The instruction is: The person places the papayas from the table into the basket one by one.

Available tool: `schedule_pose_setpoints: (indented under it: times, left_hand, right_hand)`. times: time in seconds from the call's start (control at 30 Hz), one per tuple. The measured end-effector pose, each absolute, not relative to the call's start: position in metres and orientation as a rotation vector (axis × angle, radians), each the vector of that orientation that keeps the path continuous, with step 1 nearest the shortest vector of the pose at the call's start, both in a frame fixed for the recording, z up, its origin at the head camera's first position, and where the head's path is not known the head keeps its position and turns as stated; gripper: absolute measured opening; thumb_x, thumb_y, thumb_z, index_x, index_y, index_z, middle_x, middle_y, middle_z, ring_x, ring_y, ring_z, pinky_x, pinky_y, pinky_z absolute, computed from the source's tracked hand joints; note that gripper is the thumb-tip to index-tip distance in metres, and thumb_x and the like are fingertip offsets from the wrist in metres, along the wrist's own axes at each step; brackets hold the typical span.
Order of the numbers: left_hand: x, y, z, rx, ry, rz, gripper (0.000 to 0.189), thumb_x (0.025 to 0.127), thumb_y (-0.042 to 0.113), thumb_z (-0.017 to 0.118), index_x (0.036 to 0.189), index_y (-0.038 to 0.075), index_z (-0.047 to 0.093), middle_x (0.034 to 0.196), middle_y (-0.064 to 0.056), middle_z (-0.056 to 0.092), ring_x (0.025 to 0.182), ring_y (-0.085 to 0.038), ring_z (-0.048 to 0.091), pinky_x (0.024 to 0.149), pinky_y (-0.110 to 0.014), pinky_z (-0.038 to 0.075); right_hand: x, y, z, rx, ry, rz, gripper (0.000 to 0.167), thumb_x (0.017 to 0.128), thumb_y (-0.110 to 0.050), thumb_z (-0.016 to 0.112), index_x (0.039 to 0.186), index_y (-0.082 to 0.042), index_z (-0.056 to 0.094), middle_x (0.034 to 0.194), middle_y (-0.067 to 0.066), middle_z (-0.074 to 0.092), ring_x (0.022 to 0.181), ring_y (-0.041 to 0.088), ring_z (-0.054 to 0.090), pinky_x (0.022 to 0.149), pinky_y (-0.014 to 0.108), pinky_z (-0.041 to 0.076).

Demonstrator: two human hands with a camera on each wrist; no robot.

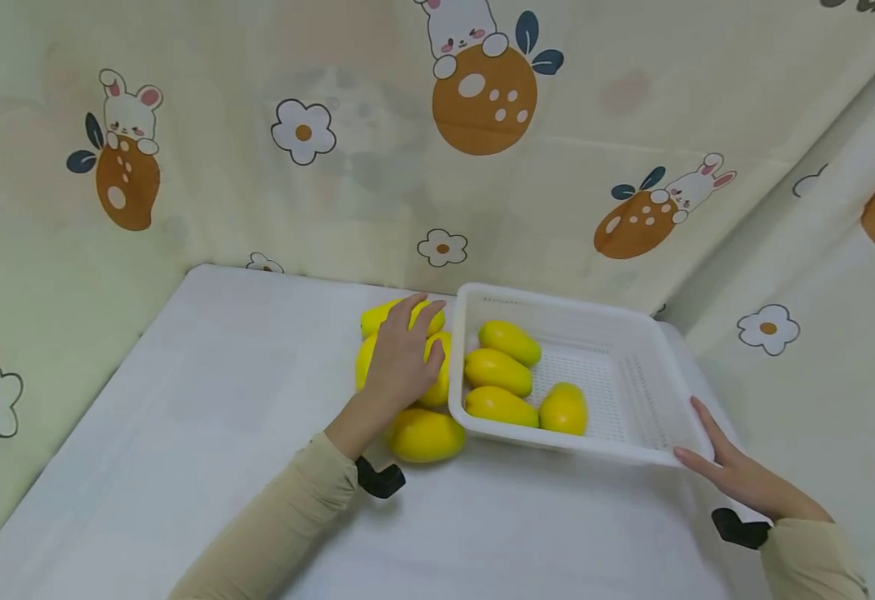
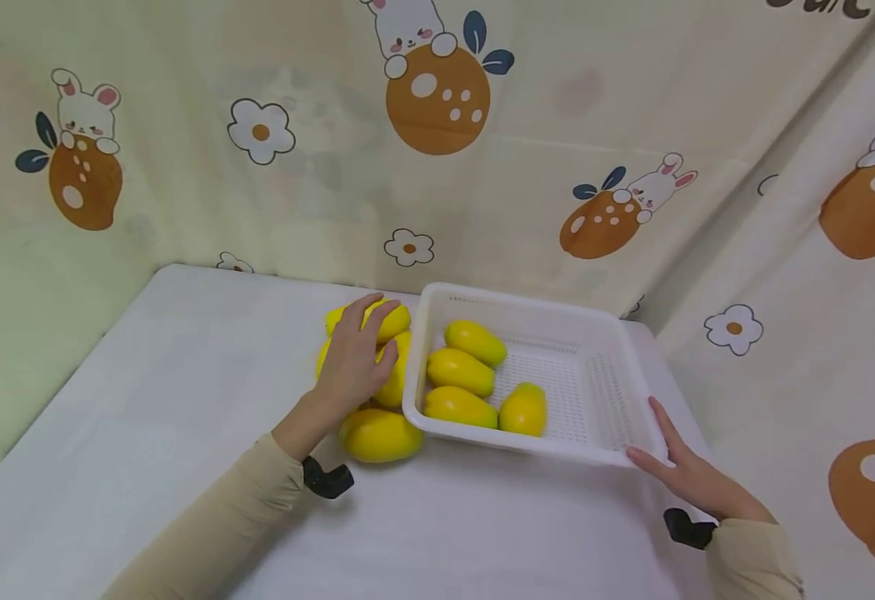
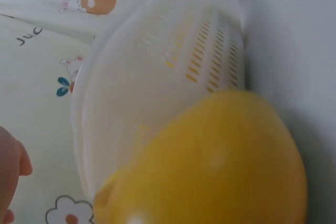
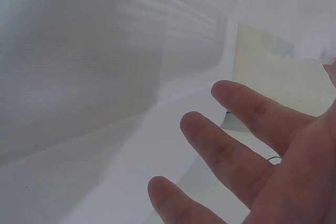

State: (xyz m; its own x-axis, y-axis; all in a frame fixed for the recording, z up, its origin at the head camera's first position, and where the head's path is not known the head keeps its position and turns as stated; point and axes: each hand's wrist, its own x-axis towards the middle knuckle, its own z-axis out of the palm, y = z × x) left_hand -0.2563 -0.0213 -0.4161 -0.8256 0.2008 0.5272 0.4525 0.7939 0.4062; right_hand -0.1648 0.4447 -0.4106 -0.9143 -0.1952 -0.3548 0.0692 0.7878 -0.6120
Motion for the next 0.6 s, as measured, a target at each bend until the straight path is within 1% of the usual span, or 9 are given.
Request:
schedule_pose_setpoints:
  times: [0.03, 0.13, 0.2, 0.27, 0.37, 0.43, 0.5, 0.6]
  left_hand:
    - [-0.255, -0.025, -0.416, -0.475, -2.533, -0.724, 0.051, 0.087, 0.023, 0.057, 0.137, 0.019, 0.045, 0.144, -0.009, 0.037, 0.132, -0.027, 0.037, 0.107, -0.046, 0.038]
    - [-0.252, -0.038, -0.419, -0.443, -2.627, -0.675, 0.055, 0.088, 0.027, 0.057, 0.14, 0.02, 0.04, 0.148, -0.01, 0.032, 0.137, -0.029, 0.03, 0.109, -0.051, 0.034]
    - [-0.252, -0.045, -0.424, -0.423, -2.707, -0.631, 0.059, 0.088, 0.032, 0.057, 0.142, 0.021, 0.038, 0.15, -0.011, 0.029, 0.14, -0.031, 0.025, 0.109, -0.054, 0.033]
    - [-0.252, -0.05, -0.43, -0.401, -2.792, -0.604, 0.066, 0.087, 0.038, 0.058, 0.145, 0.021, 0.032, 0.152, -0.014, 0.025, 0.141, -0.034, 0.021, 0.107, -0.056, 0.033]
    - [-0.254, -0.056, -0.436, -0.365, -2.92, -0.613, 0.08, 0.085, 0.045, 0.06, 0.15, 0.02, 0.021, 0.154, -0.018, 0.02, 0.142, -0.037, 0.018, 0.107, -0.058, 0.034]
    - [-0.254, -0.059, -0.439, -0.337, -2.989, -0.658, 0.087, 0.083, 0.048, 0.061, 0.151, 0.02, 0.014, 0.155, -0.018, 0.015, 0.143, -0.038, 0.017, 0.105, -0.059, 0.035]
    - [-0.253, -0.061, -0.442, -0.316, -3.041, -0.717, 0.091, 0.082, 0.049, 0.063, 0.152, 0.021, 0.011, 0.156, -0.018, 0.011, 0.143, -0.038, 0.015, 0.104, -0.06, 0.037]
    - [-0.252, -0.064, -0.445, -0.296, -3.087, -0.786, 0.092, 0.081, 0.047, 0.065, 0.152, 0.022, 0.012, 0.157, -0.016, 0.007, 0.144, -0.036, 0.012, 0.1, -0.06, 0.041]
  right_hand:
    - [-0.164, 0.445, -0.41, -0.097, 2.574, -0.924, 0.088, 0.099, -0.032, 0.046, 0.145, -0.031, -0.029, 0.151, 0.03, -0.024, 0.131, 0.059, -0.002, 0.091, 0.08, 0.014]
    - [-0.164, 0.445, -0.409, -0.11, 2.567, -0.966, 0.088, 0.099, -0.029, 0.047, 0.145, -0.034, -0.028, 0.151, 0.029, -0.024, 0.132, 0.058, -0.005, 0.092, 0.08, 0.009]
    - [-0.164, 0.444, -0.409, -0.106, 2.566, -0.964, 0.088, 0.099, -0.029, 0.046, 0.144, -0.036, -0.029, 0.151, 0.03, -0.024, 0.131, 0.058, -0.004, 0.092, 0.08, 0.009]
    - [-0.164, 0.444, -0.409, -0.105, 2.566, -0.952, 0.088, 0.099, -0.03, 0.046, 0.143, -0.037, -0.03, 0.15, 0.031, -0.023, 0.13, 0.058, -0.001, 0.091, 0.08, 0.012]
    - [-0.163, 0.444, -0.41, -0.094, 2.563, -0.943, 0.088, 0.1, -0.03, 0.046, 0.143, -0.035, -0.031, 0.15, 0.032, -0.022, 0.128, 0.058, 0.003, 0.089, 0.081, 0.016]
    - [-0.163, 0.444, -0.41, -0.082, 2.558, -0.94, 0.089, 0.099, -0.031, 0.046, 0.143, -0.034, -0.032, 0.15, 0.032, -0.022, 0.127, 0.058, 0.005, 0.088, 0.081, 0.017]
    - [-0.163, 0.444, -0.41, -0.075, 2.552, -0.94, 0.089, 0.099, -0.031, 0.046, 0.143, -0.032, -0.032, 0.15, 0.032, -0.022, 0.128, 0.059, 0.005, 0.088, 0.081, 0.018]
    - [-0.162, 0.443, -0.409, -0.066, 2.551, -0.933, 0.09, 0.099, -0.033, 0.046, 0.143, -0.03, -0.032, 0.15, 0.032, -0.021, 0.129, 0.058, 0.005, 0.089, 0.081, 0.019]
